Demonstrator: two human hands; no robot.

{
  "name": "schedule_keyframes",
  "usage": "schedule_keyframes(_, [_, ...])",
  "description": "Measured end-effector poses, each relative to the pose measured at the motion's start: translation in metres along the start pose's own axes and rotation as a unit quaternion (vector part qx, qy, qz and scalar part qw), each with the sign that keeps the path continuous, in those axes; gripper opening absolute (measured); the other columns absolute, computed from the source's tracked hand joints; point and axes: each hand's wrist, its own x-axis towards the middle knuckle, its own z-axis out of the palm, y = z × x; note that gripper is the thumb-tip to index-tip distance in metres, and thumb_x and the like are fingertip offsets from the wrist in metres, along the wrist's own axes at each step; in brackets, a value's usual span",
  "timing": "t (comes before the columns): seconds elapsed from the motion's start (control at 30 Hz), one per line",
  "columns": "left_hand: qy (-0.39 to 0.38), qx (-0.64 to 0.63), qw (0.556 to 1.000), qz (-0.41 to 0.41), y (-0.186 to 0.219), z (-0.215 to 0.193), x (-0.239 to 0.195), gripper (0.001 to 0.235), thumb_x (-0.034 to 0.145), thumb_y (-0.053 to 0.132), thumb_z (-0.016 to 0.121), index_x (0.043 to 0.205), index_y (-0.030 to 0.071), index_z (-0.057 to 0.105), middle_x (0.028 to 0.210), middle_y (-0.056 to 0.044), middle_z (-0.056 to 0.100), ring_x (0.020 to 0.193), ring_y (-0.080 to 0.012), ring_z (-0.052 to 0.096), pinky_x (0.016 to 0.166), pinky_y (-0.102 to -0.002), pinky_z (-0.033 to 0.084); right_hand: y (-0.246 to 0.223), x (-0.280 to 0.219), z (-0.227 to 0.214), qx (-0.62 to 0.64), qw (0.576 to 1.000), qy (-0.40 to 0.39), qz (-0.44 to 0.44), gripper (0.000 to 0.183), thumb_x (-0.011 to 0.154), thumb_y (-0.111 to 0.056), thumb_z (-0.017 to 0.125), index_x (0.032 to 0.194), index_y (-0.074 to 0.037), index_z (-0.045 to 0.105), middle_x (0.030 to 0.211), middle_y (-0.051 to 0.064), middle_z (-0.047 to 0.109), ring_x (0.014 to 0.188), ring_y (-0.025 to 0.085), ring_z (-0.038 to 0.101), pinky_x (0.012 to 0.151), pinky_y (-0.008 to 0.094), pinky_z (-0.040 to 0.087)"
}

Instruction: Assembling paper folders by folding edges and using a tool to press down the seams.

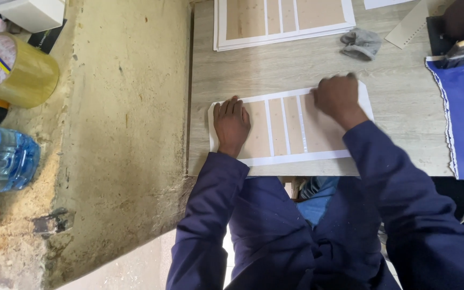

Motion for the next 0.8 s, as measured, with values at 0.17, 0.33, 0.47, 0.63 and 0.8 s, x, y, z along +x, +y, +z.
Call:
schedule_keyframes(0.17, [-0.148,-0.025,0.987,-0.053,-0.002,-0.012,-0.005,0.046,0.110,0.023,0.048,0.148,0.002,0.061,0.162,-0.017,0.053,0.158,-0.0351,0.035,0.134,-0.054,0.019,0.076,0.070,0.059,0.085,0.952,0.295,0.013,0.038,0.088,-0.017,0.080,0.122,-0.003,0.072,0.134,0.024,0.067,0.114,0.042,0.060,0.090,0.049,0.053])
schedule_keyframes(0.33, [-0.061,-0.115,0.991,-0.027,-0.005,-0.003,-0.007,0.043,0.101,0.012,0.059,0.142,0.003,0.067,0.152,-0.021,0.064,0.142,-0.0401,0.061,0.124,-0.053,0.046,0.050,0.049,0.052,0.378,0.916,0.135,-0.021,0.028,0.100,-0.020,0.084,0.119,-0.003,0.074,0.110,0.022,0.076,0.098,0.046,0.069,0.080,0.054,0.053])
schedule_keyframes(0.47, [-0.039,-0.119,0.991,-0.037,0.000,-0.004,-0.004,0.039,0.101,0.014,0.062,0.137,0.002,0.072,0.147,-0.019,0.069,0.138,-0.0373,0.065,0.117,-0.052,0.052,0.064,0.011,0.022,0.393,0.887,0.083,-0.229,0.010,0.101,-0.024,0.081,0.105,-0.015,0.082,0.107,0.005,0.080,0.103,0.031,0.069,0.092,0.046,0.052])
schedule_keyframes(0.63, [0.002,-0.103,0.994,-0.034,0.003,-0.001,0.000,0.035,0.097,0.012,0.064,0.127,0.001,0.077,0.138,-0.019,0.074,0.129,-0.0353,0.071,0.112,-0.048,0.055,0.105,0.014,0.001,0.357,0.929,-0.100,0.012,0.015,0.104,-0.015,0.075,0.113,-0.012,0.086,0.118,0.012,0.081,0.108,0.034,0.072,0.090,0.045,0.054])
schedule_keyframes(0.8, [-0.011,-0.065,0.996,-0.054,0.006,0.000,-0.002,0.033,0.093,0.016,0.069,0.122,0.006,0.081,0.130,-0.015,0.078,0.126,-0.0327,0.073,0.108,-0.046,0.059,0.010,0.016,0.037,0.400,0.899,0.062,-0.170,0.014,0.092,-0.008,0.084,0.103,-0.015,0.080,0.112,0.015,0.076,0.109,0.041,0.069,0.092,0.051,0.054])
